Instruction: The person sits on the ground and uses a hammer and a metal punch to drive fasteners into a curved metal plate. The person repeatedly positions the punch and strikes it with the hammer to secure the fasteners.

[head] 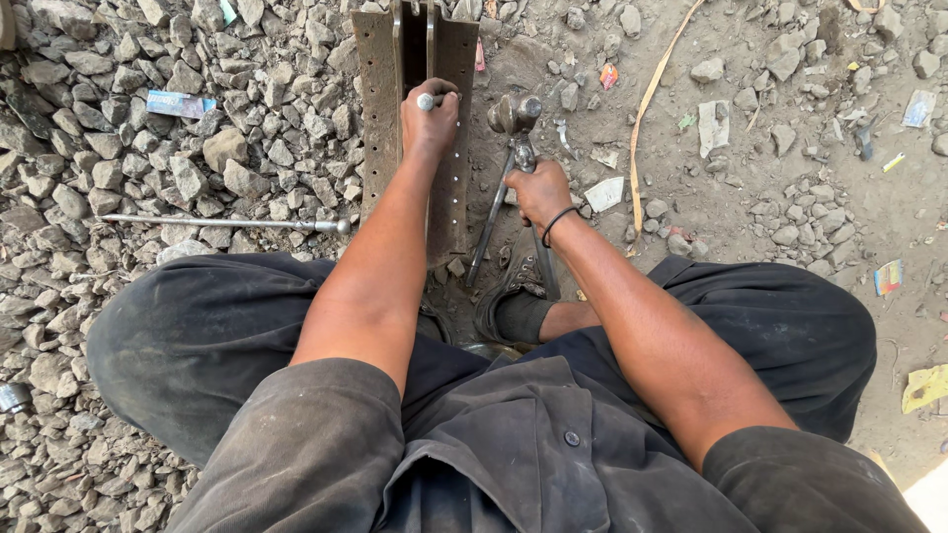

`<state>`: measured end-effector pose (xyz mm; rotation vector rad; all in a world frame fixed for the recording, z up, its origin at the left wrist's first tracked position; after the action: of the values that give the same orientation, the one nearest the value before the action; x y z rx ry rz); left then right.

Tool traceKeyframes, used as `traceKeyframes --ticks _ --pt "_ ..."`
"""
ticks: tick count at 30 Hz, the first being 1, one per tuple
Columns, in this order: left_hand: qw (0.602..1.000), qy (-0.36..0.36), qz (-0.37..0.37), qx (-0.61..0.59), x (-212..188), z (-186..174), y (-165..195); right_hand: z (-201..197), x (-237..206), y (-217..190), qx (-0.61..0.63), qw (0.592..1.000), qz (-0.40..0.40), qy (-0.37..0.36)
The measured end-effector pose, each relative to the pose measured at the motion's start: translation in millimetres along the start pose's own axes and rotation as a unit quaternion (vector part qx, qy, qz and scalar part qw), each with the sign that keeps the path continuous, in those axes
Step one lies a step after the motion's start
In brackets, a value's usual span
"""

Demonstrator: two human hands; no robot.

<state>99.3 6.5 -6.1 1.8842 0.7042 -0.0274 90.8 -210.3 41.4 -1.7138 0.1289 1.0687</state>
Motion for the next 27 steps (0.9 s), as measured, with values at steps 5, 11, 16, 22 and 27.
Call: traceKeyframes --ticks 5,11,16,22,27 --pt "1.000 0.000 -0.004 -0.004 -0.5 1.1 -3.5 -0.8 0.6 2.4 -0.006 1.000 0.004 0.002" --pt "1.000 0.007 -0.005 0.002 -0.9 0.9 -4.1 0.0 0.6 1.4 -0.007 1.000 0.010 0.005" --pt "1.000 0.008 -0.002 0.000 -1.5 0.5 -1.6 1.2 -1.9 -1.6 -0.005 1.000 0.010 0.005" --pt "1.000 0.002 -0.013 0.005 -1.3 2.0 -1.6 2.5 -2.8 -1.1 -0.024 0.999 0.022 -0.007" --pt "0.999 -0.010 0.024 0.036 -2.0 4.2 0.8 3.0 -1.3 3.0 -0.026 1.000 0.003 0.002"
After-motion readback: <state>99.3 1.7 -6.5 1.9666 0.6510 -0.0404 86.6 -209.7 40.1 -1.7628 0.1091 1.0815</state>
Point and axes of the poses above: each hand's wrist, its own x-axis towards the middle knuckle, its own z-axis out of the palm, y = z × x, the point moved 3 cm from there along x, towards the middle knuckle, and after that the axes turned 13 degrees about -y, right-handed, at the moved point
